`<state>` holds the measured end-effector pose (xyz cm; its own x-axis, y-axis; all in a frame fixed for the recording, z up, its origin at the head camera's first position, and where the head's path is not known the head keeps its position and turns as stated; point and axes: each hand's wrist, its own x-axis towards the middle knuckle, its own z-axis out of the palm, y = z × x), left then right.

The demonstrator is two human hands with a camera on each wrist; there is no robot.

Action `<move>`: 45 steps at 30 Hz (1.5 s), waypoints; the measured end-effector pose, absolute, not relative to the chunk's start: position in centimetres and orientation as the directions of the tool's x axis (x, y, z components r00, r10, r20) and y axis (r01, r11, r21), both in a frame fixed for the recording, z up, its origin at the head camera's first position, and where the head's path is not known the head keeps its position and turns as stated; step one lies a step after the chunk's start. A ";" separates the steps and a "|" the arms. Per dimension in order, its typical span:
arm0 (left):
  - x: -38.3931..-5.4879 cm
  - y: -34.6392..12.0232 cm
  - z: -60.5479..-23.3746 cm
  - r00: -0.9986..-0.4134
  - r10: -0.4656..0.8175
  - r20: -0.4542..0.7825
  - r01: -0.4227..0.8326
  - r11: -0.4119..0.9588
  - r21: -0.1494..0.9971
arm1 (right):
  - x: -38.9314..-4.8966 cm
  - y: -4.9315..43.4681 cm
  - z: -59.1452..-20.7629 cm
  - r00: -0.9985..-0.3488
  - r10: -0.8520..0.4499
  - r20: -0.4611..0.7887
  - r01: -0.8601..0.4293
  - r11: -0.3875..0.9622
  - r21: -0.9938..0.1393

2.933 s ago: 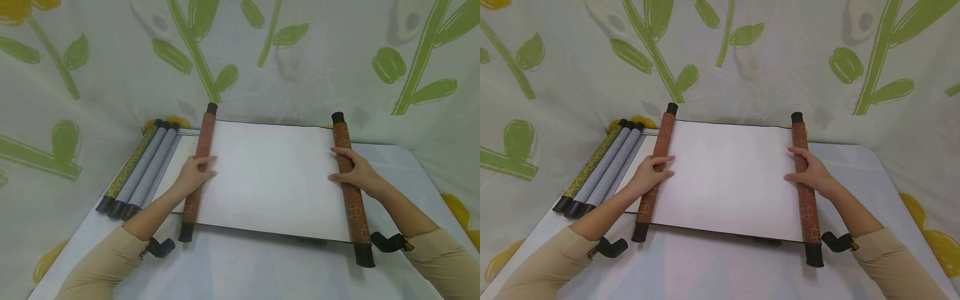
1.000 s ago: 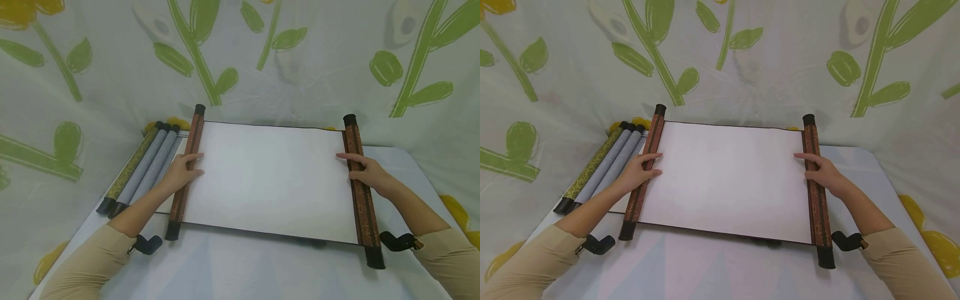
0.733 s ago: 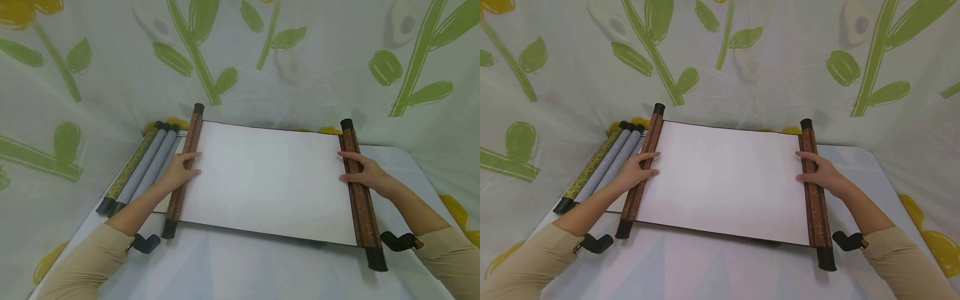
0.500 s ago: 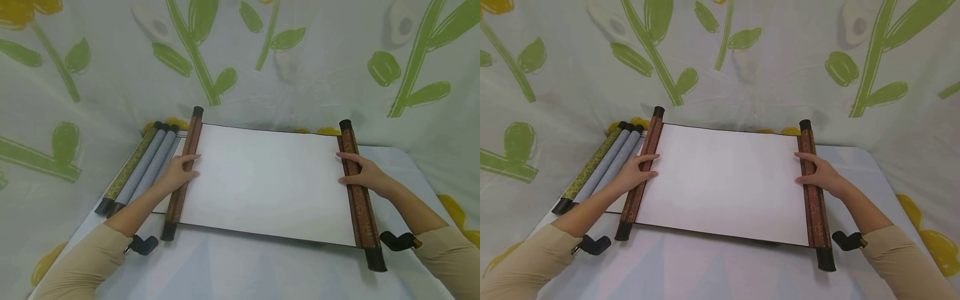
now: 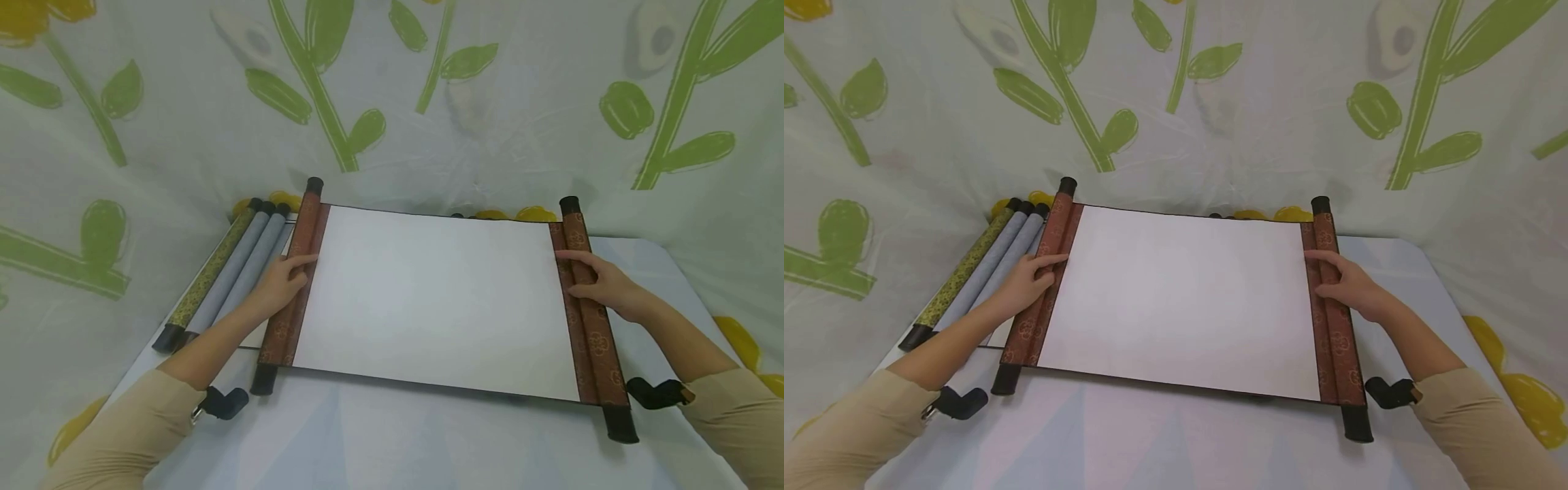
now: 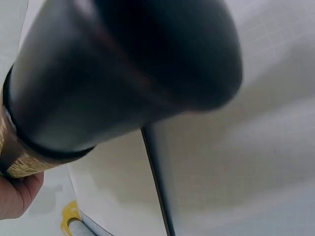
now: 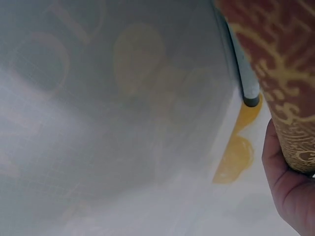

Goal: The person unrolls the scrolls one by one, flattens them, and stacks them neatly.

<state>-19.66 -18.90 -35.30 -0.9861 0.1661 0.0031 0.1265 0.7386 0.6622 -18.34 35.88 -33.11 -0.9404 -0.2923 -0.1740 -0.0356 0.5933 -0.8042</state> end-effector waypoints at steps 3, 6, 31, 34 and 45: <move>-19.8 -19.1 -35.5 -0.987 0.161 -0.010 0.113 0.728 0.676 | -18.4 35.8 -33.1 -0.948 -0.255 -0.191 -0.007 0.617 -0.787; -20.0 -19.4 -35.7 -0.989 0.150 -0.021 0.095 0.724 0.683 | -18.4 35.6 -33.0 -0.950 -0.238 -0.200 0.006 0.629 -0.777; -20.6 -21.8 -35.5 -0.986 0.156 0.060 0.157 0.738 0.656 | -19.2 34.7 -32.8 -0.940 -0.296 -0.171 -0.040 0.592 -0.805; -21.1 -22.3 -35.6 -0.987 0.153 0.058 0.153 0.738 0.657 | -19.6 34.2 -33.1 -0.938 -0.294 -0.183 -0.028 0.590 -0.807; -22.5 -24.5 -36.7 -0.989 0.132 0.069 0.145 0.768 0.623 | -21.4 31.8 -34.0 -0.925 -0.297 -0.239 0.031 0.567 -0.823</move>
